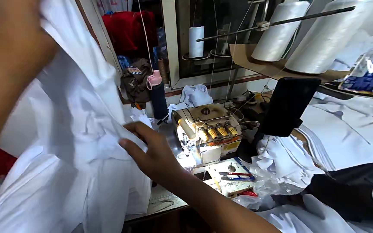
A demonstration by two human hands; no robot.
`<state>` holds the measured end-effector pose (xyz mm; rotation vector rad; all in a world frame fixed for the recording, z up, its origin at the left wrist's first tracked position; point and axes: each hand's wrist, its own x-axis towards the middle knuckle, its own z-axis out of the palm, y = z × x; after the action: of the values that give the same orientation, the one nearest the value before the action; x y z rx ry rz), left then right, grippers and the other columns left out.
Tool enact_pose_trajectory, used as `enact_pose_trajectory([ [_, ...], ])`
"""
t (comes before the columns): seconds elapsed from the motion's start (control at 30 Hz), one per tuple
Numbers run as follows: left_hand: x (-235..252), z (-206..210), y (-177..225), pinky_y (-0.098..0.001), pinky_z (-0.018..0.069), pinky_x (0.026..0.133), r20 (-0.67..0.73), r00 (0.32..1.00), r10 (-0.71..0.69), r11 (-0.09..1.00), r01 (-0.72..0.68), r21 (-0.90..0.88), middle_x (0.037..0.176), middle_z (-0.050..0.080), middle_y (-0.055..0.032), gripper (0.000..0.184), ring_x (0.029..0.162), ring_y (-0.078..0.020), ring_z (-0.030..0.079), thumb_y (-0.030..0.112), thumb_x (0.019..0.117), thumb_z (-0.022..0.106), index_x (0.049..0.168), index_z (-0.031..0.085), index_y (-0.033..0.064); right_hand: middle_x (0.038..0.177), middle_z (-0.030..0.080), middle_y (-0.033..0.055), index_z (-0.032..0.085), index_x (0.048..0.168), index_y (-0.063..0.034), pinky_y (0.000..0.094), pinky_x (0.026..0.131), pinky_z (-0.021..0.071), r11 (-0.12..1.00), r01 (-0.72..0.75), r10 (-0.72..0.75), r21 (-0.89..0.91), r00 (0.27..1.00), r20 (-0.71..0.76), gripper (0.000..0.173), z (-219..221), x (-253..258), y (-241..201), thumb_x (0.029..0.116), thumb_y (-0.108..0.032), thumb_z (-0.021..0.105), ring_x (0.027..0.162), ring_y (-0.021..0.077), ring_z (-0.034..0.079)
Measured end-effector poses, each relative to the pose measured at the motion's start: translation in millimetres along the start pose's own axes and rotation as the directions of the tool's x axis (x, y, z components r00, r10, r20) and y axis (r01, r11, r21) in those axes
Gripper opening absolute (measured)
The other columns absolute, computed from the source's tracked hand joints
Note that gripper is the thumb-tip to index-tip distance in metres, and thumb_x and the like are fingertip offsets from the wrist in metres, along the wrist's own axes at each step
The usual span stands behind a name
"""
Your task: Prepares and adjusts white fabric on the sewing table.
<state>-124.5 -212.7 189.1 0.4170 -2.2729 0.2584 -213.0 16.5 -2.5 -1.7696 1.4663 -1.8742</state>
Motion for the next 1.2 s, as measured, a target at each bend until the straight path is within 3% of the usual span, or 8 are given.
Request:
enact_pose_trajectory([
  [0.17, -150.0, 69.1, -3.7, -0.0677, 0.0495, 0.095, 0.698, 0.716, -0.011, 0.998, -0.041, 0.057, 0.138, 0.059, -0.0253, 0.061, 0.122, -0.0491, 0.059, -0.012, 0.0734, 0.081, 0.13, 0.069, 0.0077, 0.09, 0.073, 0.0147, 0.072, 0.111, 0.0033, 0.0354, 0.075, 0.0575, 0.96, -0.275, 0.279, -0.052, 0.924, 0.261, 0.026, -24.4, -123.9, 51.4, 0.0975, -0.018, 0.065, 0.079, 0.0174, 0.07],
  [0.27, -253.5, 80.6, 27.0, -0.0628, 0.0514, 0.1, 0.607, 0.771, 0.192, 0.977, -0.091, -0.193, 0.14, 0.06, -0.0227, 0.062, 0.128, -0.0443, 0.059, -0.017, 0.073, 0.074, 0.13, 0.069, 0.0081, 0.094, 0.076, 0.0086, 0.075, 0.108, -0.0003, 0.0285, 0.079, 0.0592, 0.95, -0.296, 0.31, -0.101, 0.934, 0.178, 0.02, -58.4, -169.1, 73.7, 0.0993, -0.015, 0.064, 0.083, 0.009, 0.072],
  [0.43, -306.1, 85.7, 75.9, -0.0442, 0.061, 0.078, 0.463, 0.85, 0.25, 0.866, 0.017, -0.5, 0.096, 0.074, -0.0097, 0.024, 0.088, -0.0257, 0.073, 0.003, 0.0891, 0.063, 0.109, 0.075, 0.0092, 0.103, 0.074, -0.0011, 0.076, 0.106, -0.0062, 0.0227, 0.088, 0.0567, 0.953, -0.301, 0.297, -0.03, 0.95, -0.1, 0.018, -79.8, -172.2, 102.0, 0.098, -0.013, 0.061, 0.097, 0.0032, 0.068],
  [0.6, -327.5, 101.8, 96.3, -0.0231, 0.0556, 0.083, 0.58, 0.815, 0.002, 0.607, 0.46, -0.648, 0.099, 0.07, -0.0027, 0.022, 0.09, -0.004, 0.066, 0.013, 0.0995, 0.056, 0.111, 0.072, 0.0047, 0.081, 0.071, -0.0008, 0.065, 0.099, -0.0078, 0.0262, 0.071, 0.0608, 0.74, -0.48, 0.627, 0.471, 0.746, -0.226, 0.02, -54.2, -163.2, 100.0, 0.1047, -0.01, 0.046, 0.073, 0.0067, 0.07],
  [0.7, -341.8, 115.2, 107.6, -0.0155, 0.0514, 0.069, 0.536, 0.79, -0.297, 0.485, 0.608, -0.628, 0.081, 0.066, 0.0054, 0.022, 0.073, 0.0042, 0.06, 0.018, 0.1029, 0.052, 0.099, 0.071, 0.0068, 0.075, 0.066, -0.0023, 0.068, 0.097, -0.0089, 0.0227, 0.06, 0.0547, 0.836, -0.523, 0.547, 0.164, 0.774, -0.32, 0.019, -51.0, -167.7, 110.2, 0.1036, -0.016, 0.052, 0.064, 0.0046, 0.062],
  [0.83, -365.8, 139.2, 132.3, -0.0194, 0.0499, 0.062, 0.351, 0.739, -0.575, 0.551, 0.667, -0.501, 0.076, 0.063, 0.0044, 0.023, 0.066, -0.0006, 0.058, 0.026, 0.1017, 0.057, 0.097, 0.07, 0.0078, 0.081, 0.069, -0.0068, 0.074, 0.094, -0.0118, 0.0154, 0.064, 0.0523, 0.825, -0.415, 0.257, -0.384, 0.88, -0.399, 0.016, -48.0, -171.4, 120.8, 0.0967, -0.023, 0.064, 0.07, -0.0034, 0.062],
  [0.93, -379.1, 157.9, 143.7, -0.0476, 0.0589, 0.066, 0.229, 0.822, -0.521, 0.801, 0.564, -0.2, 0.089, 0.071, -0.015, 0.028, 0.078, -0.0294, 0.071, 0.025, 0.0991, 0.062, 0.1, 0.073, -0.0006, 0.089, 0.069, 0.0092, 0.075, 0.09, -0.0027, 0.0357, 0.07, 0.0591, 0.691, -0.312, 0.152, -0.652, 0.945, -0.291, 0.016, -46.3, -175.6, 138.3, 0.0928, -0.016, 0.068, 0.079, 0.0182, 0.068],
  [1.2, -368.8, 141.4, 151.6, -0.0636, 0.0527, 0.089, 0.42, 0.759, -0.497, 0.805, 0.584, -0.103, 0.117, 0.064, -0.0344, 0.039, 0.106, -0.0511, 0.065, 0.023, 0.1021, 0.059, 0.122, 0.062, -0.0101, 0.096, 0.07, 0.0157, 0.075, 0.091, -0.0028, 0.0517, 0.084, 0.057, 0.562, -0.442, 0.333, -0.699, 0.895, -0.297, 0.022, -34.9, -179.6, 137.5, 0.0924, -0.024, 0.072, 0.097, 0.0342, 0.068],
])
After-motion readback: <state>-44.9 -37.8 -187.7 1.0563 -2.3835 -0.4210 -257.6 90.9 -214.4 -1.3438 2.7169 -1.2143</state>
